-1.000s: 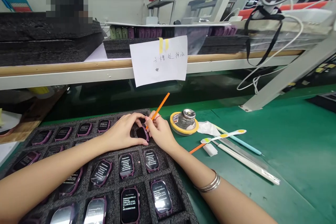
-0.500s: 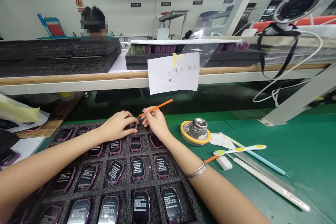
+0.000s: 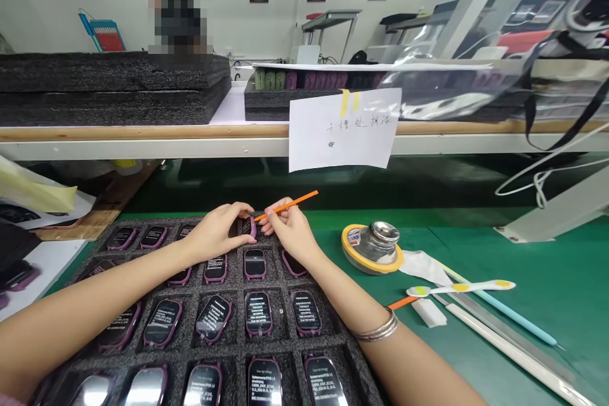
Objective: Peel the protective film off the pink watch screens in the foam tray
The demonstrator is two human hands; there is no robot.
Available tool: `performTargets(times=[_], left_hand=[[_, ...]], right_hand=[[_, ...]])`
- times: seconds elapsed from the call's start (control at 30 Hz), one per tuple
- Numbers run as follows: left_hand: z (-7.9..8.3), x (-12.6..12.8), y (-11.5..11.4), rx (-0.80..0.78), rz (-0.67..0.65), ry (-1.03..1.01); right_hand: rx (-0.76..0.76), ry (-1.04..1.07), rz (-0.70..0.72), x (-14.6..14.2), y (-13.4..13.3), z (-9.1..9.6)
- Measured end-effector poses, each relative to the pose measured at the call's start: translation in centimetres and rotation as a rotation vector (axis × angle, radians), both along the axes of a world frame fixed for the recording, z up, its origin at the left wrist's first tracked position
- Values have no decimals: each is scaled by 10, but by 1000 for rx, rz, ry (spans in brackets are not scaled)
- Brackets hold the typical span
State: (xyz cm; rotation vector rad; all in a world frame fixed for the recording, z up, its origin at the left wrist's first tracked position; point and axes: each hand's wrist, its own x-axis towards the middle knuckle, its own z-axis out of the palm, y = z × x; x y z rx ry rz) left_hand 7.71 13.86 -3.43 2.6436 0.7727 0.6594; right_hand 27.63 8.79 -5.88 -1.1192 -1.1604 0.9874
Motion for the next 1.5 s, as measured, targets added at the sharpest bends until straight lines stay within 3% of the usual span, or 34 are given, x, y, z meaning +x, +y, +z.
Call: performTargets(times=[0.43,0.57,0.7,0.8,1.03,1.3,1.5], left_hand=[[-3,0,2,-11,-3,-44],[6,0,-4,57,-22,-79],[19,3,-24,116,-207,-10],[20,1,-40,159,-323,117],[5,-14,-60,-37,-134,40],[5,-13,-55,85,-176,37],[4,-13,-55,-27,-101,2]], right_hand=[[29,-46,-4,-4,-2,4],[40,-29,-32,-4,-2,8],[71,22,-122,2,-7,19],[54,36,-117,3,-23,26],[-20,37,-35,-6,-60,14],[-46,-25,37,-9,-62,13],[-53,-63,57,-10,-65,15]])
